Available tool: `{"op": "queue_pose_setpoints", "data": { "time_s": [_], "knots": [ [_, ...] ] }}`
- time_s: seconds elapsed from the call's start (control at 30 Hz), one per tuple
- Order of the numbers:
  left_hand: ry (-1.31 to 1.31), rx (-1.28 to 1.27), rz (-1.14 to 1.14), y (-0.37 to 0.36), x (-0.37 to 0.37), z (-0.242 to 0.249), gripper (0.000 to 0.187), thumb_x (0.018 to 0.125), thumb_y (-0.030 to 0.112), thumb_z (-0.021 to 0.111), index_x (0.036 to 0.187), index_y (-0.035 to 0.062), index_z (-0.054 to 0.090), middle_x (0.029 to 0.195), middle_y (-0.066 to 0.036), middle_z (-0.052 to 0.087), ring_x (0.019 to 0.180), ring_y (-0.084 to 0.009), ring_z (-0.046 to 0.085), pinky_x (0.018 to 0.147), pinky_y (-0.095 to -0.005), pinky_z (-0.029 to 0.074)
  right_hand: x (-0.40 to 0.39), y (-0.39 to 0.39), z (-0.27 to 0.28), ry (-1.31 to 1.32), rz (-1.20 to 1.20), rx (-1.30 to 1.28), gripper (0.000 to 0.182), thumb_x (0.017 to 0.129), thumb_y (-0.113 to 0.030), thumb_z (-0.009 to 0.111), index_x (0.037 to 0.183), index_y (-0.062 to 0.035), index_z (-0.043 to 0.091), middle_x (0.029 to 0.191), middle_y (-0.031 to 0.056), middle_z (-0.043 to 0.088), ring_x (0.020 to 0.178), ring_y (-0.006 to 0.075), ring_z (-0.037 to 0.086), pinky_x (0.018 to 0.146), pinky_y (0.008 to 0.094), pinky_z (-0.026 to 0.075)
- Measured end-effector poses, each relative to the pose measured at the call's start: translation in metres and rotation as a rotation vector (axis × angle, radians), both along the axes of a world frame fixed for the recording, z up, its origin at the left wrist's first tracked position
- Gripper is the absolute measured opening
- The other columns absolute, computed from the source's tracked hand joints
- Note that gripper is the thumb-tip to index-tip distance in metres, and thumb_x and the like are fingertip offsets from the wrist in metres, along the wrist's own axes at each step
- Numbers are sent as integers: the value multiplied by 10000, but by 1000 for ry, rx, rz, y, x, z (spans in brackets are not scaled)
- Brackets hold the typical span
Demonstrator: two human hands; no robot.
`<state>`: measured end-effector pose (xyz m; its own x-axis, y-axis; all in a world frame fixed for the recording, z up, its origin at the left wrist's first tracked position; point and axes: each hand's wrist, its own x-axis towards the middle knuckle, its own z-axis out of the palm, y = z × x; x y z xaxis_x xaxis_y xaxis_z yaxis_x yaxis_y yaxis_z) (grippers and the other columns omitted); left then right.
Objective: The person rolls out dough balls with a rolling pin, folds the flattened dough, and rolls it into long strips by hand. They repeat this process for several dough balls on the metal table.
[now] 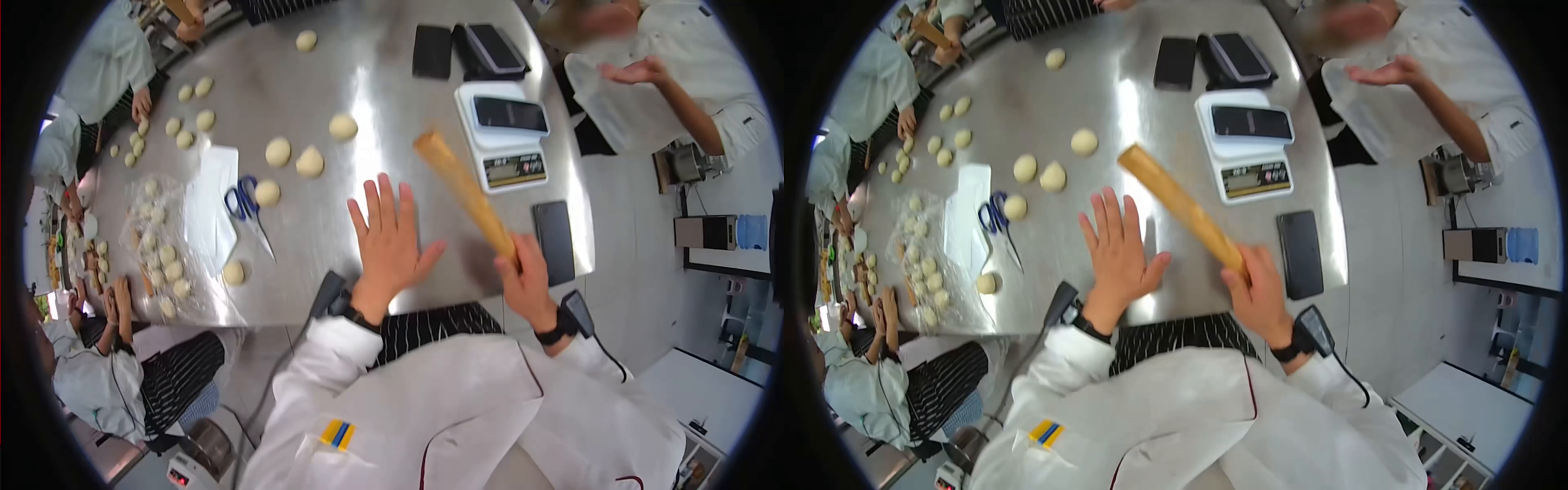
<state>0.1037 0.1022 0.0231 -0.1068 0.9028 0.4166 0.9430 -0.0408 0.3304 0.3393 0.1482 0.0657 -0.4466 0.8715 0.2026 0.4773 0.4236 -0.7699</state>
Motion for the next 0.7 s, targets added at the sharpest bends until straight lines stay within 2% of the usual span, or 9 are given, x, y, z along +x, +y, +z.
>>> {"op": "queue_pose_setpoints", "data": {
  "time_s": [0.13, 0.17, 0.23, 0.3, 0.4, 0.47, 0.5, 0.57, 0.7],
  "knots": [
    [6, -338, -82, 4, 2, -21, 899, 870, 560, 565, 1489, -46, 322, 1570, -297, 223, 1454, -513, 164, 1138, -670, 58, 10, -4, 6, 76, -2, -54, 328, 908, -156, 661, 1195, -17, 584, 917, 144, 536, 807, 312, 546, 709, 363, 449],
    [-115, -189, -80, -3, 3, -14, 891, 855, 577, 580, 1499, 8, 343, 1569, -276, 251, 1447, -526, 168, 1134, -674, 96, 11, -2, 1, 5, 26, -20, 335, 897, -160, 666, 1193, -23, 592, 921, 149, 547, 815, 328, 555, 709, 381, 456],
    [-268, 81, -199, -19, -6, 12, 644, 808, 320, 647, 1353, 8, 503, 1472, -257, 422, 1379, -493, 331, 1119, -641, 203, 18, -6, -17, -119, 60, 59, 352, 878, -194, 678, 1186, -39, 608, 931, 149, 566, 828, 351, 572, 712, 414, 469],
    [-253, 182, -216, -37, -26, 9, 507, 776, 208, 638, 1236, 14, 548, 1320, -223, 533, 1290, -463, 438, 1090, -607, 286, 12, -3, -33, -195, 129, 187, 365, 871, -257, 682, 1175, -63, 624, 937, 138, 579, 842, 350, 587, 722, 438, 479],
    [-217, -64, 28, -66, -54, -25, 637, 765, 234, 672, 1304, -24, 452, 1381, -324, 415, 1322, -509, 355, 1108, -634, 231, -14, -2, -38, -290, 273, 222, 367, 868, -311, 681, 1156, -90, 630, 948, 113, 595, 856, 332, 602, 748, 458, 484],
    [-194, -217, 96, -83, -70, -40, 763, 759, 295, 688, 1385, -30, 396, 1438, -326, 370, 1370, -498, 300, 1145, -608, 190, -22, -6, -44, -326, 314, 211, 367, 916, -329, 629, 1185, -81, 611, 963, 122, 604, 876, 337, 613, 767, 473, 487],
    [-6, -294, 75, -89, -77, -49, 768, 761, 354, 678, 1382, -26, 433, 1451, -323, 374, 1389, -477, 297, 1160, -590, 176, -25, -10, -44, -317, 280, 241, 367, 916, -329, 629, 1185, -81, 611, 963, 122, 604, 876, 337, 613, 767, 473, 487],
    [6, -285, 49, -88, -79, -46, 749, 768, 368, 667, 1367, -27, 454, 1457, -323, 374, 1399, -470, 291, 1163, -584, 173, -24, -22, -42, -270, 158, -188, 360, 969, -352, 554, 1177, -62, 596, 1002, 152, 614, 908, 362, 621, 794, 482, 490],
    [2, -277, 71, -90, -78, -45, 717, 772, 399, 659, 1336, -16, 503, 1441, -310, 404, 1398, -450, 308, 1168, -569, 172, -28, -19, -54, -308, -25, -223, 355, 986, -355, 517, 1100, -27, 587, 1054, 211, 620, 954, 393, 617, 813, 492, 498]
  ]
}}
